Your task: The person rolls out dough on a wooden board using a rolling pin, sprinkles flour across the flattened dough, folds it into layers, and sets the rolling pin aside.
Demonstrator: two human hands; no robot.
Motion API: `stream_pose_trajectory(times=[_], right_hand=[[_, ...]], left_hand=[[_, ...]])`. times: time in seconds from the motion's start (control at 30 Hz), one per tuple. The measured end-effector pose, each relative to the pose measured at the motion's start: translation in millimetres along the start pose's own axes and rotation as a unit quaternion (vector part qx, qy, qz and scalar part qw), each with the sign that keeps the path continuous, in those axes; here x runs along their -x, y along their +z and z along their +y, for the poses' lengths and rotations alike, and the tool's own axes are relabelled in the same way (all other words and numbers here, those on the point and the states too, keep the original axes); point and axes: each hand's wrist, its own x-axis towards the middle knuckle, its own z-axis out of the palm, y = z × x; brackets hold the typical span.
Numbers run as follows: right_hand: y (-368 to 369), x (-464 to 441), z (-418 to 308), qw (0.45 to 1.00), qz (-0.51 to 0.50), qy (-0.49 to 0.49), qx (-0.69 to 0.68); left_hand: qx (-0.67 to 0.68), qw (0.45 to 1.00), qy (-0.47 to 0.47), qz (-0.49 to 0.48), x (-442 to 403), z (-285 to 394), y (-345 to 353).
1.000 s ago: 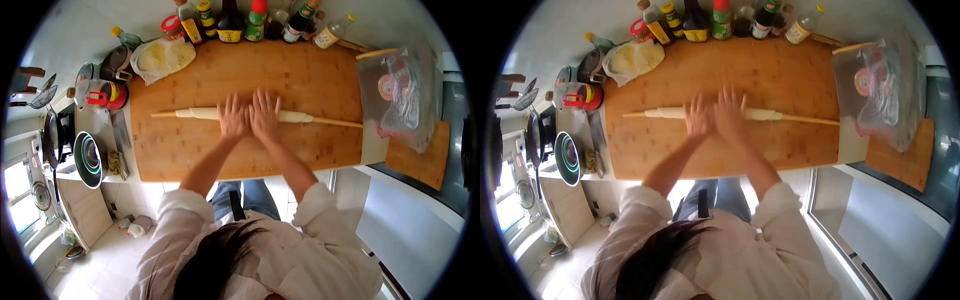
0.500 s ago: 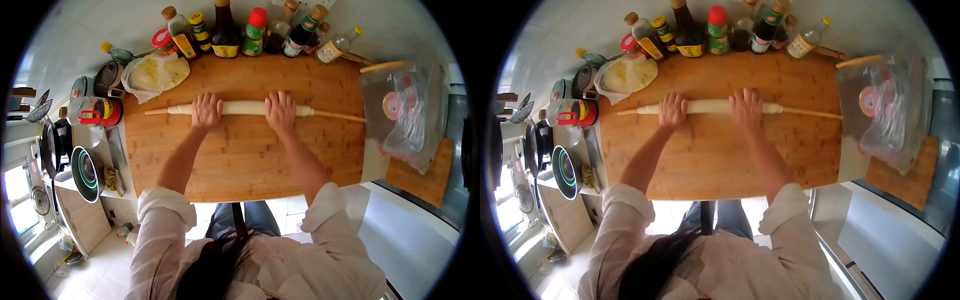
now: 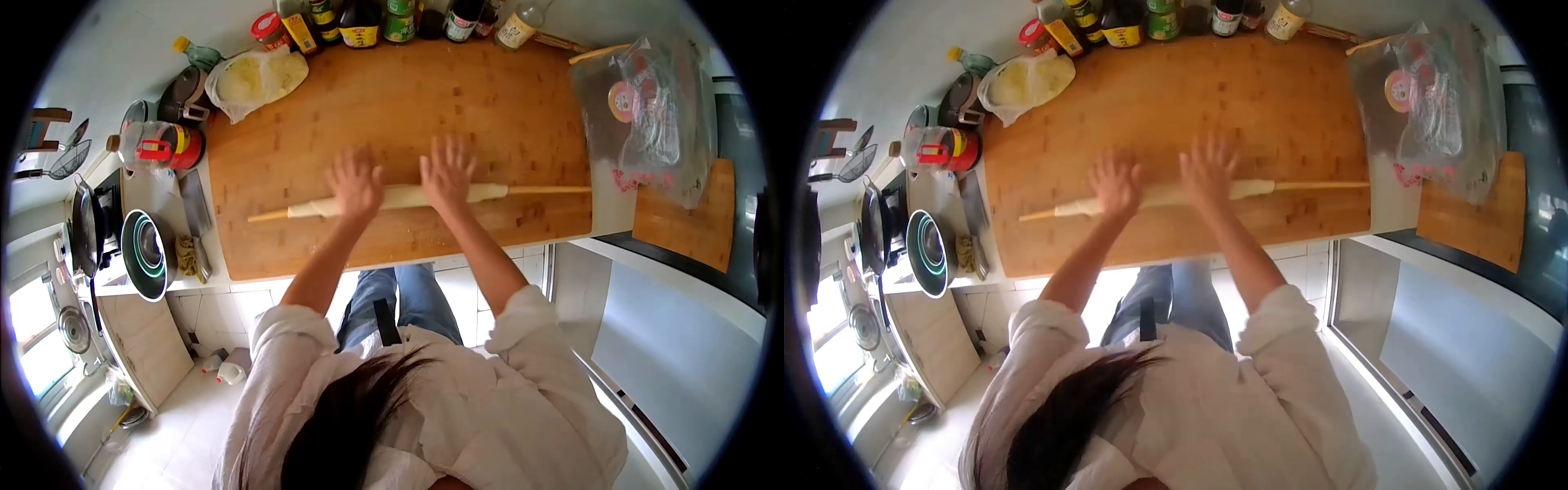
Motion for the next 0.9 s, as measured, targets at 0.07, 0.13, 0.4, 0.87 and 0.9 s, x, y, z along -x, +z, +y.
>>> stream_pose_trajectory(times=[0.07,0.13,0.4,0.87,0.9], right_hand=[[15.7,-0.6,-26.4,0.996,-0.022,-0.013,-0.083],[18.9,1.6,-28.1,0.995,-0.064,0.044,-0.062],[2.3,17.1,62.4,0.998,-0.031,0.061,-0.004],[27.6,-121.0,66.7,0.997,0.068,-0.024,-0.036],[30.4,-149.6,74.6,0.998,0.058,-0.012,-0.021]], left_hand=[[0.03,0.999,0.001,-0.012,12.6,19.3,12.4],[-0.009,0.996,0.088,-0.032,34.6,22.0,18.5],[-0.102,0.995,0.017,0.008,2.9,-102.8,-7.7],[-0.081,0.987,0.136,0.007,-154.4,-88.9,15.8],[-0.076,0.99,0.113,0.021,-182.7,-82.1,5.5]])
